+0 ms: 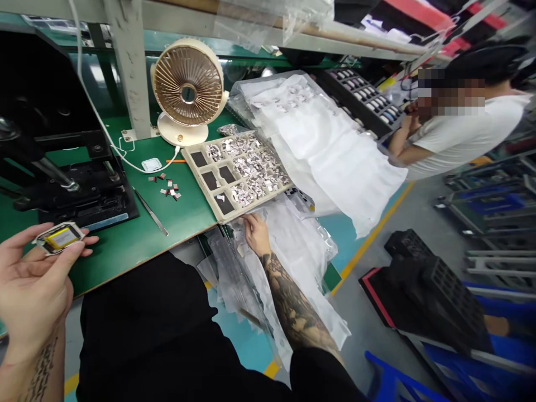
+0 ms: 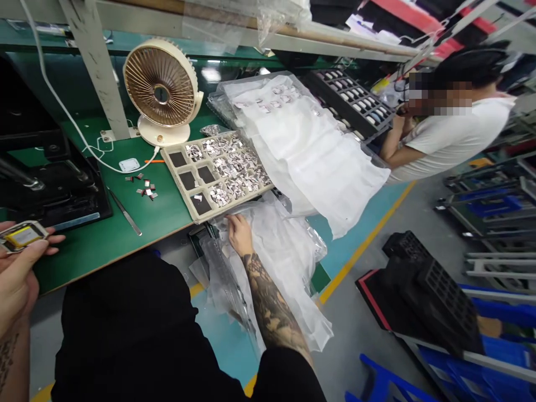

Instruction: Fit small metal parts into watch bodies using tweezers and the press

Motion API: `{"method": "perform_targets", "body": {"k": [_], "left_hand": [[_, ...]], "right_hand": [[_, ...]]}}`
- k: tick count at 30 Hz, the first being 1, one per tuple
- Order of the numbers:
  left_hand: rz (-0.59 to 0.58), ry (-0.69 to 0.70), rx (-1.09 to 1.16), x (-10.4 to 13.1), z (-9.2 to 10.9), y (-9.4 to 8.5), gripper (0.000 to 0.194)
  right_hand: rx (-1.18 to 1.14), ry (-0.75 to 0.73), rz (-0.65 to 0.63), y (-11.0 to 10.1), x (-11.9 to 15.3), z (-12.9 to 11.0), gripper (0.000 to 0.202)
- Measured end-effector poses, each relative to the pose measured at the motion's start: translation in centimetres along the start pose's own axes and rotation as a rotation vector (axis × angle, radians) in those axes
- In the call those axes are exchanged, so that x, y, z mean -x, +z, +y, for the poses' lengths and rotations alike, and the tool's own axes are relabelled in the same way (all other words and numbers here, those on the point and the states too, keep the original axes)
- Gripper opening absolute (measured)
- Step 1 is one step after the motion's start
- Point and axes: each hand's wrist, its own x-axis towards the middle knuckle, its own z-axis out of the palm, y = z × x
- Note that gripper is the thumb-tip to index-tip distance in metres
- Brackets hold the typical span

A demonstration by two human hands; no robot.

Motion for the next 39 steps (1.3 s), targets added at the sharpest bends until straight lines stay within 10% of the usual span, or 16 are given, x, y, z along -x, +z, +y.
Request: {"method": "perform_targets", "body": {"k": [6, 9, 19, 39], "left_hand": [[-0.189, -0.2, 0.165, 1.3, 1.8, 0.4, 0.056], [-0.234, -0.265, 0.249, 1.3, 1.7, 0.6, 0.055], [-0.395, -0.289, 0.374, 1.4, 0.6, 0.1, 0.046], [-0.449, -0.187, 0.329, 1.5, 0.8, -0.6, 0.024]], "right_hand": [[-0.259, -0.13, 0.363, -2.9, 5.3, -9.3, 0.019], [-0.499, -0.222, 0.277, -3.6, 5.7, -15.3, 0.034], [-0.899, -0.637, -0.024, -1.6, -5.1, -33.7, 0.035], [-0.893, -0.583, -0.155, -0.3, -5.9, -35.0, 0.013]]}}
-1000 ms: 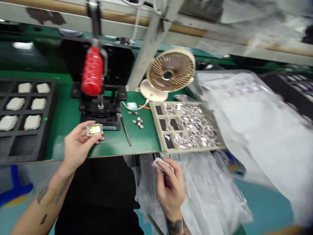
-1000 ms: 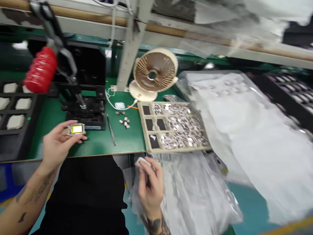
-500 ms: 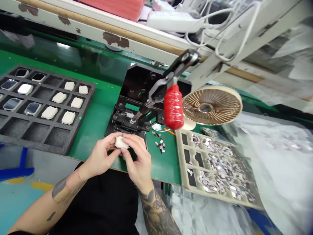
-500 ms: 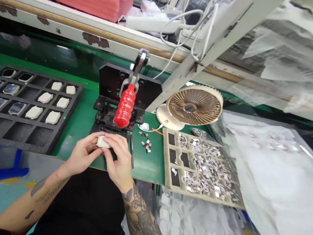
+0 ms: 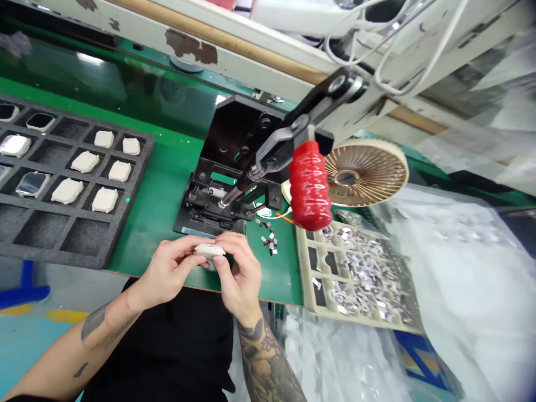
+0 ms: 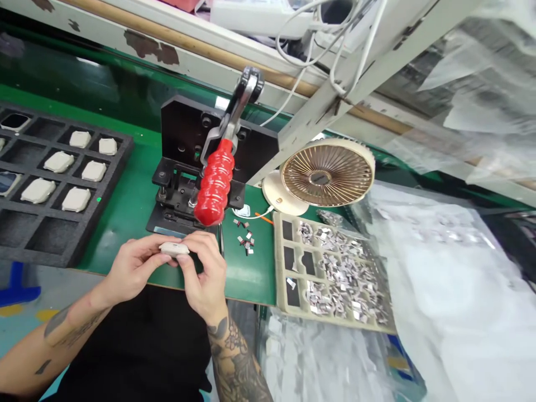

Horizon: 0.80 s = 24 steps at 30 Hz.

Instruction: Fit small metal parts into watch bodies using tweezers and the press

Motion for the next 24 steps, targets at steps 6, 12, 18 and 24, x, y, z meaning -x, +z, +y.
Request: {"method": "perform_targets", "body": {"k": [6, 12, 18, 24], "left_hand": [[0.1, 0.184, -0.232, 0.9, -0.7, 0.3, 0.024], [0.047, -0.077, 0.13, -0.2, -1.0, 1.0, 0.048], [0.079, -0.17, 0.164, -1.3, -1.4, 1.1, 0.05], [0.149, -0.139, 0.094, -1.4, 0.0, 0.9, 0.036]], "right_hand": [[0.027, -0.055, -0.046, -1.3, -0.5, -1.4, 0.013], [0.419, -0.403, 0.351, -4.8, -7.4, -4.1, 0.055], [0.31, -0.842, 0.348, -3.4, -15.4, -6.4, 0.039], [0.112, -0.562, 0.601, -3.1, -16.0, -10.4, 0.053]]}}
